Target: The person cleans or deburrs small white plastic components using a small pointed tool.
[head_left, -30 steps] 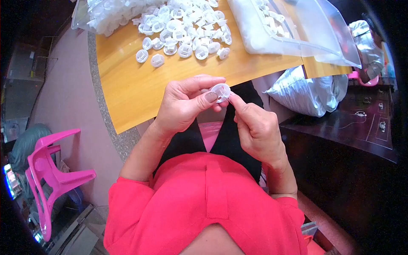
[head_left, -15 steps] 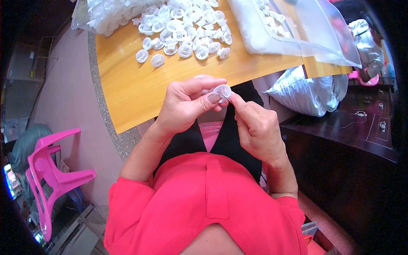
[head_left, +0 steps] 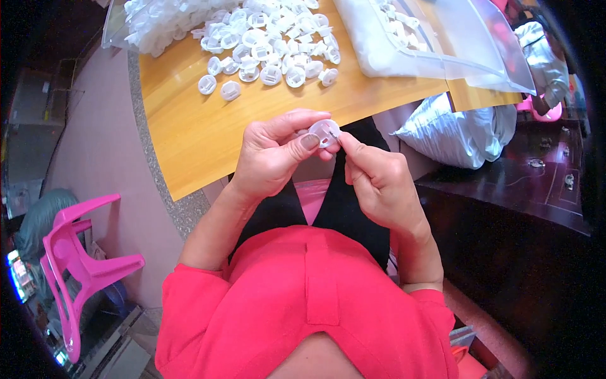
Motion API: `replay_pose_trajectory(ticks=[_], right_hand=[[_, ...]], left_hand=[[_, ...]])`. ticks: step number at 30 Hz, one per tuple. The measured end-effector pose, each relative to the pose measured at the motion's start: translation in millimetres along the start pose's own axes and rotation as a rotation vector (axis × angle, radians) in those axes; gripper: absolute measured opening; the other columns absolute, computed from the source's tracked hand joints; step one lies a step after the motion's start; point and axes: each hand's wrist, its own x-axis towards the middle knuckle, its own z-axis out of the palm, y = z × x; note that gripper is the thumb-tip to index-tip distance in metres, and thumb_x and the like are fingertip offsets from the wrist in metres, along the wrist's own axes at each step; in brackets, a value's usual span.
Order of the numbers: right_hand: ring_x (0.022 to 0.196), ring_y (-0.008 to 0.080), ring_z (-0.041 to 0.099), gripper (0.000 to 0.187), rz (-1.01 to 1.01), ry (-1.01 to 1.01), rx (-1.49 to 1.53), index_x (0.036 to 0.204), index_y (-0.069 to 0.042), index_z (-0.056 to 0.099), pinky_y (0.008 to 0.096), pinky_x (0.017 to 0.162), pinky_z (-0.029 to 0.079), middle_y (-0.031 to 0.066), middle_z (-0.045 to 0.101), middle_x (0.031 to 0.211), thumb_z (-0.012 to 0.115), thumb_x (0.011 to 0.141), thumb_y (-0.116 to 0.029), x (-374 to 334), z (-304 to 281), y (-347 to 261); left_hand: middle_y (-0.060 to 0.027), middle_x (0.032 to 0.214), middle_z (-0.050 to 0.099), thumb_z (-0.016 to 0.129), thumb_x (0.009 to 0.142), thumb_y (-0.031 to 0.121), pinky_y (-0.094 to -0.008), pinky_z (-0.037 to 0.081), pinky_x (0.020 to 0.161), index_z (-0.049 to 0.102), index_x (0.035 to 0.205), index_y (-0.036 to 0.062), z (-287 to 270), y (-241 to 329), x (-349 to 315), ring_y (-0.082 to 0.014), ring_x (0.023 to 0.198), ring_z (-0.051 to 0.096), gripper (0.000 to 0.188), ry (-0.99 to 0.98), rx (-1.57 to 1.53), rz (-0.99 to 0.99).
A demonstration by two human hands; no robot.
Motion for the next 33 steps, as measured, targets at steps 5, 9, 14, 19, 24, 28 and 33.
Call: replay_pose_trajectory(ticks=[5,9,14,19,24,28,33], right_hand=[[0.060,0.0172,0.057,0.046,0.174,-0.023,0.164,0.124,0.002,0.055,0.0262,0.058,0.046,0.0125,0.056,0.068,0.046,0.080,0.012,1.1,4.8,2.6],[0.060,0.0201,0.057,0.047,0.106,0.031,0.024,0.125,0.001,0.055,0.0285,0.059,0.046,0.0132,0.054,0.068,0.047,0.080,0.011,-0.8,4.4,0.5],[0.065,0.0323,0.057,0.048,0.054,0.010,-0.374,0.126,-0.001,0.053,0.0395,0.059,0.047,0.0151,0.054,0.074,0.052,0.078,0.008,-2.6,1.3,-9.0],[0.066,0.0341,0.058,0.048,0.062,0.010,-0.423,0.125,-0.002,0.053,0.0427,0.058,0.047,0.0152,0.054,0.075,0.054,0.078,0.007,-3.2,2.6,-10.7],[0.066,0.0340,0.058,0.049,0.058,0.021,-0.432,0.126,-0.002,0.052,0.0428,0.058,0.048,0.0147,0.054,0.075,0.054,0.078,0.006,-3.8,4.1,-10.9],[0.066,0.0335,0.058,0.049,0.058,0.022,-0.449,0.126,-0.002,0.052,0.0425,0.058,0.048,0.0143,0.054,0.075,0.054,0.077,0.006,-4.3,5.0,-10.3],[0.065,0.0326,0.058,0.050,0.051,0.016,-0.488,0.126,-0.002,0.052,0.0418,0.057,0.048,0.0136,0.054,0.075,0.054,0.077,0.006,-4.1,8.0,-10.4]], left_hand=[[-0.0177,0.102,0.065,0.060,0.091,0.005,-0.0308,0.054,0.078,0.056,0.121,-0.0053,-1.8,-3.4,1.6,-0.0198,0.087,0.064,0.032,0.070,-0.073,-0.070],[-0.0182,0.104,0.065,0.059,0.091,0.005,-0.0316,0.055,0.079,0.055,0.122,-0.0050,-1.9,-2.6,3.0,-0.0219,0.090,0.065,0.033,0.106,-0.155,-0.122],[-0.0190,0.105,0.065,0.060,0.090,0.004,-0.0323,0.056,0.079,0.055,0.121,-0.0046,-1.8,-3.0,2.4,-0.0240,0.093,0.065,0.033,0.107,-0.172,-0.110],[-0.0190,0.106,0.065,0.061,0.089,0.003,-0.0329,0.056,0.080,0.055,0.121,-0.0043,-0.2,-3.4,3.2,-0.0240,0.092,0.066,0.033,0.108,-0.159,-0.108],[-0.0190,0.106,0.065,0.061,0.089,0.002,-0.0335,0.056,0.080,0.056,0.119,-0.0046,0.2,-5.4,2.5,-0.0240,0.093,0.066,0.032,0.106,-0.158,-0.096],[-0.0189,0.106,0.065,0.061,0.089,0.002,-0.0335,0.056,0.080,0.056,0.119,-0.0048,2.0,-5.3,2.1,-0.0238,0.093,0.066,0.032,0.116,-0.161,-0.099],[-0.0187,0.105,0.065,0.061,0.089,0.001,-0.0332,0.056,0.080,0.056,0.118,-0.0055,2.1,-5.3,2.1,-0.0225,0.090,0.066,0.031,0.110,-0.163,-0.093]])
